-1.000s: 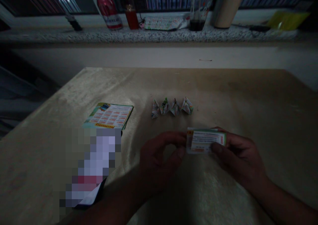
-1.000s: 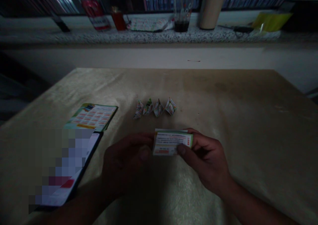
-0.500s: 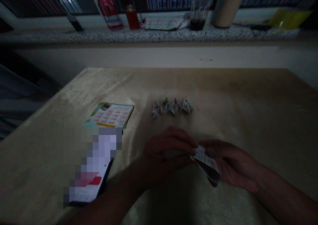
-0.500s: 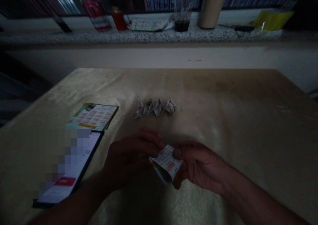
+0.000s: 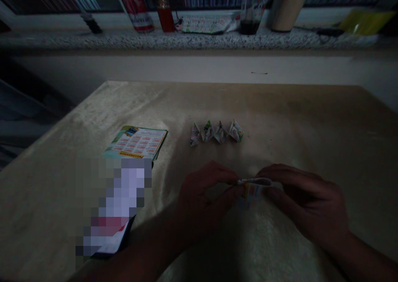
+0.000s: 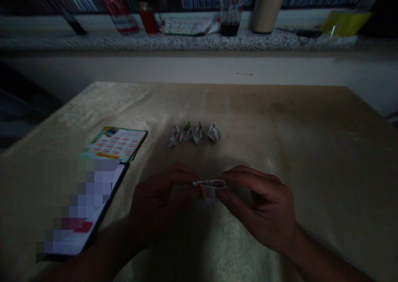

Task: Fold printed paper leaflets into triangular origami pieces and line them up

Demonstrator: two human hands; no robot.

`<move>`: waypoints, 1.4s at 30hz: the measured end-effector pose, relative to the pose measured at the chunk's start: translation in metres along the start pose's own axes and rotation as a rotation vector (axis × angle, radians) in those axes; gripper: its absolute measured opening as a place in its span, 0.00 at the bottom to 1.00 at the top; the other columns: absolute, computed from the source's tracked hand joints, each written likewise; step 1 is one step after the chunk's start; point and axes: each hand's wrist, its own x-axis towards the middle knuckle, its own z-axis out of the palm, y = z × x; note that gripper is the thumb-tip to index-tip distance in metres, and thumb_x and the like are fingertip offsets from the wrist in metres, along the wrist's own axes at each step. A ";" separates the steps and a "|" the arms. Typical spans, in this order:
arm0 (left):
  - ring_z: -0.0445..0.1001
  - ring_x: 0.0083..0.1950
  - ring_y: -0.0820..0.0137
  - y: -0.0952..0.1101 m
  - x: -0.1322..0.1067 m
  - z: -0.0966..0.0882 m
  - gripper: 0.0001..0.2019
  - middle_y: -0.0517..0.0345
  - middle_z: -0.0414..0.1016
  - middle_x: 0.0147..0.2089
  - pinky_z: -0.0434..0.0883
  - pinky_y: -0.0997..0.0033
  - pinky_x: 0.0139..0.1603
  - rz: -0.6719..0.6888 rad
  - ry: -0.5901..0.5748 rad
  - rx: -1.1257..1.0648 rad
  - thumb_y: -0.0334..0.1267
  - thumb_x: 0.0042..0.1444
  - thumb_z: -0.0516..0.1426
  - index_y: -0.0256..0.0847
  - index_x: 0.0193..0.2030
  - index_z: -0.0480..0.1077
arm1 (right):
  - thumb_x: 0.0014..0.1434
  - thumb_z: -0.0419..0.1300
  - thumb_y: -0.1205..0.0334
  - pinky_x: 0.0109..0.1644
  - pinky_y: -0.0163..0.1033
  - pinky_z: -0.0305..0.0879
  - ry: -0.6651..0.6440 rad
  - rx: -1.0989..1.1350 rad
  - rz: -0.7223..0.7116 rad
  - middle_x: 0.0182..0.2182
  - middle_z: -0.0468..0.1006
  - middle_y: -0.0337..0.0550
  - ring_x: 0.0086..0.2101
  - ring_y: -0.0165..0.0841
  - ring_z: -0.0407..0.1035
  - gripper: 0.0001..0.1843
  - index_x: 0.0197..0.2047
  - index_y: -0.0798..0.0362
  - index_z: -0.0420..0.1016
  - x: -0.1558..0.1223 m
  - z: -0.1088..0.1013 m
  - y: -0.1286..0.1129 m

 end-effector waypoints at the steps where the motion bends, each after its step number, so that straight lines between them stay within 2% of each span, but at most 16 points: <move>1: 0.80 0.37 0.70 0.000 0.000 0.000 0.05 0.56 0.81 0.36 0.75 0.72 0.39 -0.015 -0.006 0.000 0.29 0.57 0.66 0.38 0.40 0.81 | 0.57 0.67 0.74 0.37 0.31 0.80 0.007 -0.004 0.001 0.34 0.87 0.39 0.34 0.32 0.82 0.13 0.43 0.47 0.83 -0.001 0.001 0.001; 5: 0.80 0.38 0.70 0.002 -0.002 0.001 0.07 0.57 0.82 0.37 0.75 0.71 0.40 -0.046 -0.033 -0.028 0.31 0.58 0.66 0.41 0.43 0.81 | 0.57 0.68 0.73 0.37 0.29 0.80 0.026 -0.021 0.021 0.34 0.87 0.37 0.34 0.30 0.82 0.12 0.42 0.47 0.84 -0.003 0.002 0.002; 12: 0.79 0.35 0.73 0.008 -0.001 0.001 0.04 0.56 0.81 0.34 0.74 0.76 0.37 -0.031 -0.032 -0.020 0.29 0.59 0.65 0.37 0.40 0.82 | 0.56 0.68 0.75 0.38 0.25 0.78 0.044 0.017 0.057 0.32 0.86 0.34 0.34 0.27 0.81 0.14 0.40 0.45 0.84 -0.004 0.004 0.000; 18: 0.79 0.34 0.71 0.010 0.000 0.001 0.03 0.56 0.81 0.34 0.74 0.74 0.35 -0.092 -0.013 -0.010 0.30 0.59 0.65 0.39 0.38 0.82 | 0.54 0.69 0.74 0.37 0.24 0.78 0.049 0.020 0.108 0.32 0.87 0.34 0.32 0.27 0.82 0.14 0.38 0.45 0.85 -0.002 0.004 0.001; 27: 0.77 0.31 0.72 0.006 0.000 0.003 0.03 0.58 0.80 0.30 0.72 0.74 0.32 -0.064 0.004 -0.012 0.31 0.58 0.65 0.41 0.36 0.82 | 0.54 0.70 0.72 0.33 0.30 0.80 0.065 0.047 0.124 0.31 0.87 0.38 0.30 0.32 0.82 0.11 0.37 0.45 0.86 -0.003 0.005 0.000; 33: 0.78 0.32 0.71 0.008 0.000 0.002 0.03 0.57 0.81 0.31 0.74 0.71 0.34 -0.059 -0.014 -0.006 0.32 0.59 0.64 0.41 0.37 0.82 | 0.55 0.69 0.73 0.30 0.31 0.79 0.035 0.053 0.112 0.30 0.86 0.37 0.29 0.32 0.81 0.12 0.37 0.45 0.86 -0.002 0.005 -0.001; 42: 0.78 0.32 0.69 0.008 0.000 0.004 0.03 0.55 0.81 0.31 0.75 0.69 0.35 -0.006 -0.006 -0.006 0.30 0.55 0.65 0.39 0.36 0.80 | 0.57 0.67 0.75 0.30 0.36 0.77 0.004 0.091 0.021 0.28 0.84 0.39 0.29 0.34 0.79 0.14 0.40 0.46 0.85 -0.002 0.006 -0.001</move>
